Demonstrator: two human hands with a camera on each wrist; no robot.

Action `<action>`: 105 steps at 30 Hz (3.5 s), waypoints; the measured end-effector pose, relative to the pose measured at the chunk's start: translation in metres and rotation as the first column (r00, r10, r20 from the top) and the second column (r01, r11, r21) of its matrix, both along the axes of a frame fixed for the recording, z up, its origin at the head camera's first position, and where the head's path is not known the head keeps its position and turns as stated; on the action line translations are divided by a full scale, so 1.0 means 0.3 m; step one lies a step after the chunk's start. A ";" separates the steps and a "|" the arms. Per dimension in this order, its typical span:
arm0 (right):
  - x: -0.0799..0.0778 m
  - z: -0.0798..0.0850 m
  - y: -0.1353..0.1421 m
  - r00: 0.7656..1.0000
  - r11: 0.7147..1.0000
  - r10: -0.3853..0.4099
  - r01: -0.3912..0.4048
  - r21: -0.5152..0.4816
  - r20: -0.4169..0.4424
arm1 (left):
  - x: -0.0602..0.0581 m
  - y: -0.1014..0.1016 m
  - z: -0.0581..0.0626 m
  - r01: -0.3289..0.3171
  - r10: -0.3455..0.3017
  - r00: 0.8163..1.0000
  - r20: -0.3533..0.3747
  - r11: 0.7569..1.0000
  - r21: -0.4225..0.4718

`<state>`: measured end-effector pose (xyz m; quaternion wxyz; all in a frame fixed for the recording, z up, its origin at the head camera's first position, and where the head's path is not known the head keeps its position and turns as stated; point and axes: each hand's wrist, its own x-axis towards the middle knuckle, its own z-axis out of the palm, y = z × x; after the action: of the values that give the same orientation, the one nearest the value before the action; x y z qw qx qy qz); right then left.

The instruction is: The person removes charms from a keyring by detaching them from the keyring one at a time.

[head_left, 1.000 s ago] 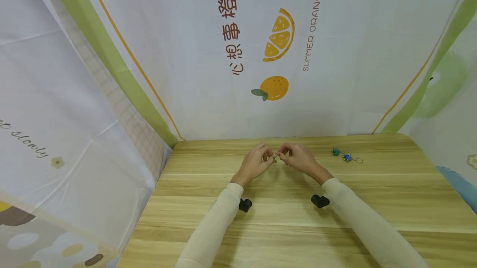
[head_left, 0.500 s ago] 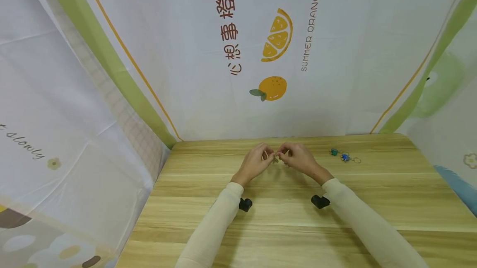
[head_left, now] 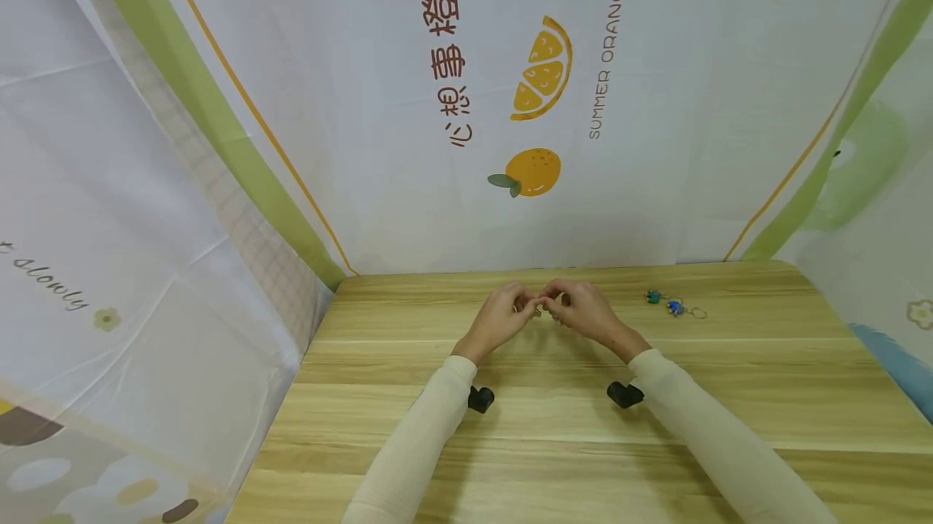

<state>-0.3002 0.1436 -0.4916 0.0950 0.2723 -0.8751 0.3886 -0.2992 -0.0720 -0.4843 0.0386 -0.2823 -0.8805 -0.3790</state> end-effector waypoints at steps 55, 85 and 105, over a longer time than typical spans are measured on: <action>0.014 0.007 -0.002 0.998 0.998 -0.062 0.062 0.016 -0.003 | 0.001 0.008 -0.007 0.011 -0.009 0.999 -0.046 0.999 0.052; 0.000 0.004 -0.002 0.997 0.997 -0.072 0.071 0.033 0.027 | -0.010 -0.018 -0.005 0.017 -0.016 1.000 -0.013 1.000 0.025; 0.002 0.016 -0.017 0.999 0.999 -0.042 0.042 0.017 -0.010 | -0.003 -0.010 0.004 0.016 -0.016 1.000 0.000 0.999 0.031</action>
<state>-0.2995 0.1385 -0.4867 0.1049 0.2564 -0.8836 0.3774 -0.3002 -0.0751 -0.4831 0.0398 -0.2889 -0.8721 -0.3928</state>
